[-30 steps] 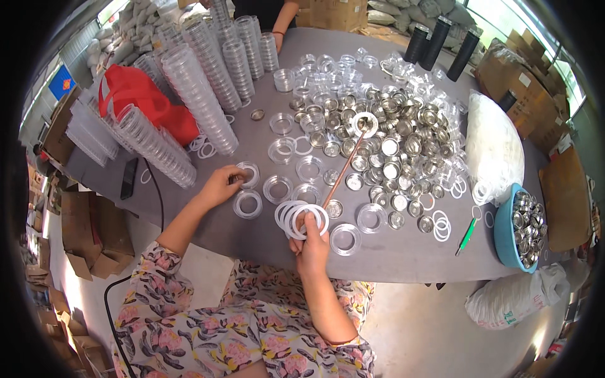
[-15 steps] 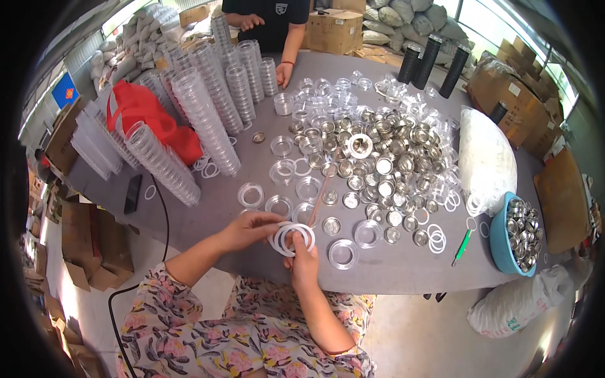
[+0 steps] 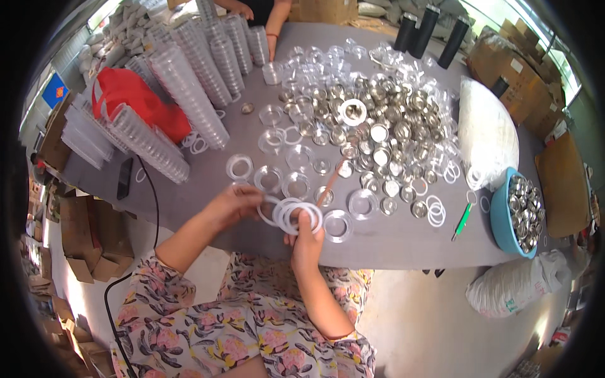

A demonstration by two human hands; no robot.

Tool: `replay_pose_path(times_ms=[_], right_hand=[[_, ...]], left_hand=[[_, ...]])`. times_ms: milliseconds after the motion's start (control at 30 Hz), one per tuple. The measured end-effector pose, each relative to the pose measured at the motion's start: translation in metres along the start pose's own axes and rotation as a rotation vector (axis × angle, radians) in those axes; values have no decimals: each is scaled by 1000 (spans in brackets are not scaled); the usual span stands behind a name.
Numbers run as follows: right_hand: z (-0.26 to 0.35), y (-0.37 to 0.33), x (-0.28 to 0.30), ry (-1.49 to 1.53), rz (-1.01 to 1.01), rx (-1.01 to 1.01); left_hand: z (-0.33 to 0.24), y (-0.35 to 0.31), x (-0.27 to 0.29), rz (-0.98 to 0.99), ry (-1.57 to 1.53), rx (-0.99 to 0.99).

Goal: The person assembles clear plastic cups by inserting metal mesh discs and white plastic rings into the cup openings. They use a thin wooden stick to push the components into place and then stack the finished cups into a pile on the table.

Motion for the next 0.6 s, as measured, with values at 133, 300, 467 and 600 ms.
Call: replay_pose_path(times_ms=[133,300,467,600], right_hand=[[22,4,16,34,-97,103],[24,4,29,48,-109,113],[34,3,32,49,-160,91],[31,8,39,61,-150,102]], left_hand=[[-36,13,49,-323,258,-145],[-100,43,77,-620,618,-638],[-108,74,84,-641,867,-680],[-81,94,121,-615,504,-326]])
Point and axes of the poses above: each hand's wrist, its own y-axis towards the middle knuckle, its own x-axis out of the back of the hand, z = x × y, the point moved 8 cm from there along y, towards the middle knuckle, and after that the axes turned 11 degrees about z, right-handed, at the moved point
